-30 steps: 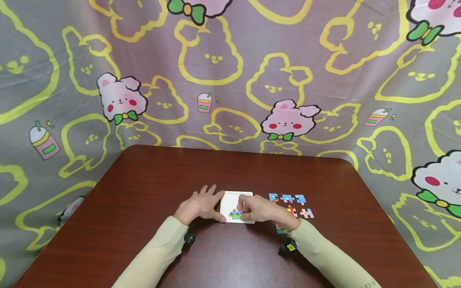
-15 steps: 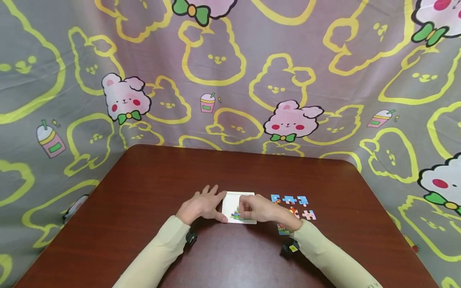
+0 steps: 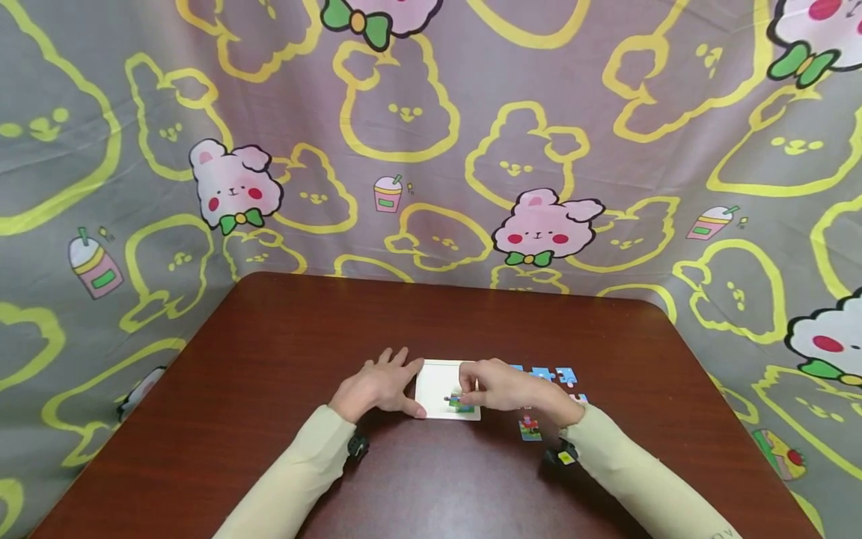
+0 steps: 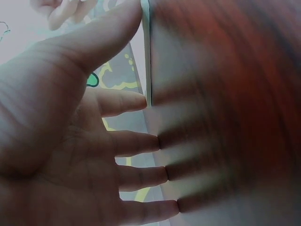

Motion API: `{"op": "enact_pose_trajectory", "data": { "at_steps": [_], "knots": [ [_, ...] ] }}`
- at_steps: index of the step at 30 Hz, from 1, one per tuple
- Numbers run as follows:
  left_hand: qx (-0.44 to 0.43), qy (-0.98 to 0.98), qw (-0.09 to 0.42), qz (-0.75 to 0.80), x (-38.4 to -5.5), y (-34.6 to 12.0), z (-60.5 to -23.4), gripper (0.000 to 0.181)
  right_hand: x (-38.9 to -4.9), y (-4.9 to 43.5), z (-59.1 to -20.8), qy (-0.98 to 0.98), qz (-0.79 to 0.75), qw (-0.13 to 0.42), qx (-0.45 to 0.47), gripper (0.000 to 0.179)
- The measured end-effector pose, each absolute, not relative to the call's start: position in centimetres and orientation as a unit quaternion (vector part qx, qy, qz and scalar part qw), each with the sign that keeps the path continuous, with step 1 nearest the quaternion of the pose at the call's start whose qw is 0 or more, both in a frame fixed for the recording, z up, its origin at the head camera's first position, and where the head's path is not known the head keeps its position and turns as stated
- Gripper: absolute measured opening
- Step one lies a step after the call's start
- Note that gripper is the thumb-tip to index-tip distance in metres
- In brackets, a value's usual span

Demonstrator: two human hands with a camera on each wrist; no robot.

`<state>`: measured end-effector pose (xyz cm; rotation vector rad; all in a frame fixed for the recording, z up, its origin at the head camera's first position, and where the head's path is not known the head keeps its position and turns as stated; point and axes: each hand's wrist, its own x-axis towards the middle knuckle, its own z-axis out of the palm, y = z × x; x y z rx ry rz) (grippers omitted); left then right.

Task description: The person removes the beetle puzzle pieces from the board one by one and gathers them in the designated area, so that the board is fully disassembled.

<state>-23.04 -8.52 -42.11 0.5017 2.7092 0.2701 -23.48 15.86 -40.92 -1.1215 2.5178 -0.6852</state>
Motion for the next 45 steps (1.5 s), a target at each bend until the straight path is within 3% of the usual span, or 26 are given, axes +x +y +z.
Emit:
{"op": "enact_pose_trajectory", "data": {
  "at_steps": [15, 33, 45],
  "knots": [
    [0.183, 0.96, 0.189, 0.094, -23.0, -8.7, -42.3, 0.095, -23.7, 19.9, -41.0, 0.855, -0.291, 0.212, -0.372, 0.015],
    [0.176, 0.961, 0.188, 0.097, -22.9, -8.8, -42.3, 0.095, -23.7, 23.6, -40.5, 0.86, -0.28, 0.233, -0.358, 0.002],
    [0.179, 0.961, 0.187, 0.1, -23.1, -8.7, -42.2, 0.096, -23.2, 25.1, -40.5, 0.857, -0.287, 0.268, -0.335, 0.006]
  ]
}}
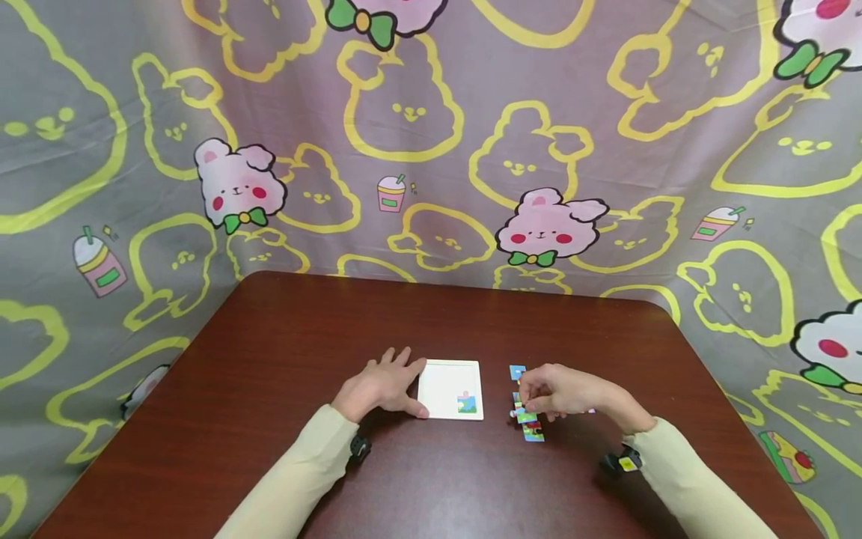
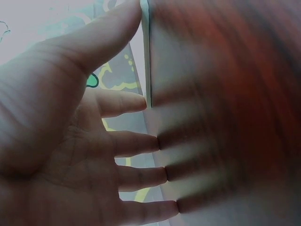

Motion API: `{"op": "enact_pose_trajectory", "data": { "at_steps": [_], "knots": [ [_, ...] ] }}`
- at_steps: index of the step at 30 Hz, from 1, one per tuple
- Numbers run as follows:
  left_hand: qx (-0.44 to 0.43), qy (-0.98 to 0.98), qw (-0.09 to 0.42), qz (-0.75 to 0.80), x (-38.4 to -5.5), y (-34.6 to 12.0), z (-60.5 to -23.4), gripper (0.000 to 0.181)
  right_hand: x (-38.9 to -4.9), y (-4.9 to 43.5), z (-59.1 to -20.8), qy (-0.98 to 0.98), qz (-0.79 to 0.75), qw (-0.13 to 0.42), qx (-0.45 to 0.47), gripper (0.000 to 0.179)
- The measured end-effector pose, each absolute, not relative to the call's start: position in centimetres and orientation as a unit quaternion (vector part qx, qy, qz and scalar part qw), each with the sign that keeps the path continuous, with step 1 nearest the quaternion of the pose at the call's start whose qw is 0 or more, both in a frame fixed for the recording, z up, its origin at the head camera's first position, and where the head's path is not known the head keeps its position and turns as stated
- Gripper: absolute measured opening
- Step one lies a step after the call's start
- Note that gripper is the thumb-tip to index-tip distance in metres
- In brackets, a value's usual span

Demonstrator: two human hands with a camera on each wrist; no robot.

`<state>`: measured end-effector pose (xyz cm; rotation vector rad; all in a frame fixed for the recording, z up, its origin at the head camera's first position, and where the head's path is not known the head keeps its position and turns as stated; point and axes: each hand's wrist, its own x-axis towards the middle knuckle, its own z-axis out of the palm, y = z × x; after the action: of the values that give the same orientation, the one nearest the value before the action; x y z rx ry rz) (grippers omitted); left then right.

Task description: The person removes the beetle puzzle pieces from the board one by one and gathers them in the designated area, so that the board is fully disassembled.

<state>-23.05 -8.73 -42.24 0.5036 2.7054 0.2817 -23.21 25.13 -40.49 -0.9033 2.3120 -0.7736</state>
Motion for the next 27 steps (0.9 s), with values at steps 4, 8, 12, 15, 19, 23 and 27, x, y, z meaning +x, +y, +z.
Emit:
{"op": "enact_pose_trajectory", "data": {
  "at_steps": [4, 8, 12, 15, 19, 23, 27],
  "knots": [
    [0.18, 0.96, 0.187, 0.1, -23.1, -8.7, -42.2, 0.096, -23.1, 26.0, -40.4, 0.856, -0.285, 0.275, -0.332, 0.005],
    [0.181, 0.96, 0.19, 0.101, -23.2, -8.7, -42.2, 0.096, -23.0, 26.8, -40.5, 0.855, -0.285, 0.288, -0.323, 0.006],
    [0.18, 0.959, 0.194, 0.102, -23.3, -8.7, -42.1, 0.096, -23.0, 27.7, -40.5, 0.85, -0.29, 0.303, -0.318, 0.008],
    [0.18, 0.959, 0.196, 0.1, -23.3, -8.7, -42.1, 0.096, -22.9, 28.3, -40.5, 0.848, -0.292, 0.309, -0.316, 0.008],
    [0.18, 0.959, 0.196, 0.099, -23.3, -8.7, -42.0, 0.096, -22.9, 29.2, -40.8, 0.852, -0.291, 0.313, -0.302, 0.01],
    [0.178, 0.959, 0.196, 0.098, -23.4, -8.7, -42.0, 0.096, -22.8, 29.7, -41.0, 0.85, -0.296, 0.323, -0.294, 0.008],
    [0.176, 0.96, 0.196, 0.098, -23.3, -8.7, -42.0, 0.096, -22.6, 30.2, -41.2, 0.846, -0.298, 0.33, -0.292, 0.006]
  ]
}}
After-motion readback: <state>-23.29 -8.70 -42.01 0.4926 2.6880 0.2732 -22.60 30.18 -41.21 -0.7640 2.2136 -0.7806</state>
